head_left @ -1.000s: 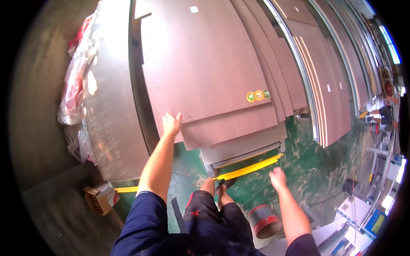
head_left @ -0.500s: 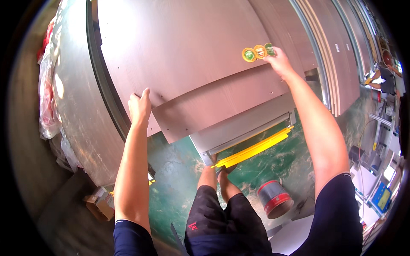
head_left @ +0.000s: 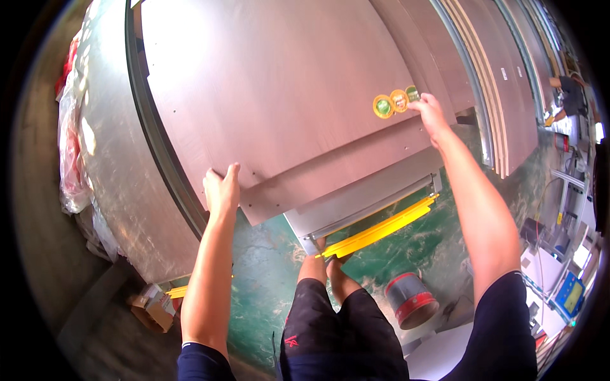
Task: The person picks up wooden panels from a machine's conveyor belt and places them onto stacks on the floor, handling both large and narrow pieces.
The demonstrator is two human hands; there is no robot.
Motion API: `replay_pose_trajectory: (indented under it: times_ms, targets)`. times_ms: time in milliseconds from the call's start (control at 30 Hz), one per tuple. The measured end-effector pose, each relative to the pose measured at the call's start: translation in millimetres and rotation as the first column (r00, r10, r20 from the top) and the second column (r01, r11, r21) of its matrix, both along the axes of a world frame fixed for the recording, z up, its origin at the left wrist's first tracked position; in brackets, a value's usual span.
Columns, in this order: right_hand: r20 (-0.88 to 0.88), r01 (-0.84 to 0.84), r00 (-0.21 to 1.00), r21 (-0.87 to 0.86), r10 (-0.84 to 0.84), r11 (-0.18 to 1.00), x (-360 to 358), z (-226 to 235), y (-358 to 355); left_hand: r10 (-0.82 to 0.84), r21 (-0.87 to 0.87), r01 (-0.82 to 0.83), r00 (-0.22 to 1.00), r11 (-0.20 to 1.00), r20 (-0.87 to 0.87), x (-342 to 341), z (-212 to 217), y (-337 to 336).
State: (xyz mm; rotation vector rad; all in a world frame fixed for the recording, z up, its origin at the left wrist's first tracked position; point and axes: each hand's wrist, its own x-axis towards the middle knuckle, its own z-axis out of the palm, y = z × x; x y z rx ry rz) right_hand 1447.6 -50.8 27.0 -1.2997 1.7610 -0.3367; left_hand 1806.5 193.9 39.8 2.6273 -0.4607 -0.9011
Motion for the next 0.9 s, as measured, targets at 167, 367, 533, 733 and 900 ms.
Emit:
replay_pose_trajectory:
  times_ms: [167,367,533,733,900]
  targets:
    - [-0.276,-0.046,0.96,-0.302,-0.041,0.952,-29,-8,39,-0.056,0.059,0.055,0.998,0.997,0.026,-23,-11,34]
    - [-0.398,-0.179,0.909,-0.108,0.122,0.978,-34,-22,66,-0.042,-0.115,0.043,0.999,0.993,0.011,-31,-41,92]
    - [-0.437,-0.21,0.888,-0.109,0.143,0.972,-43,1,91,-0.105,-0.096,0.104,0.994,0.99,-0.005,-42,-39,88]
    - [-0.37,-0.337,0.897,-0.216,0.243,0.916,-40,34,199,0.03,-0.342,-0.138,0.952,0.929,-0.303,-39,-48,115]
    - [-0.09,-0.338,0.93,0.179,0.357,0.924,-118,51,401,-0.247,-0.221,0.21,0.957,0.952,-0.155,-84,-46,224]
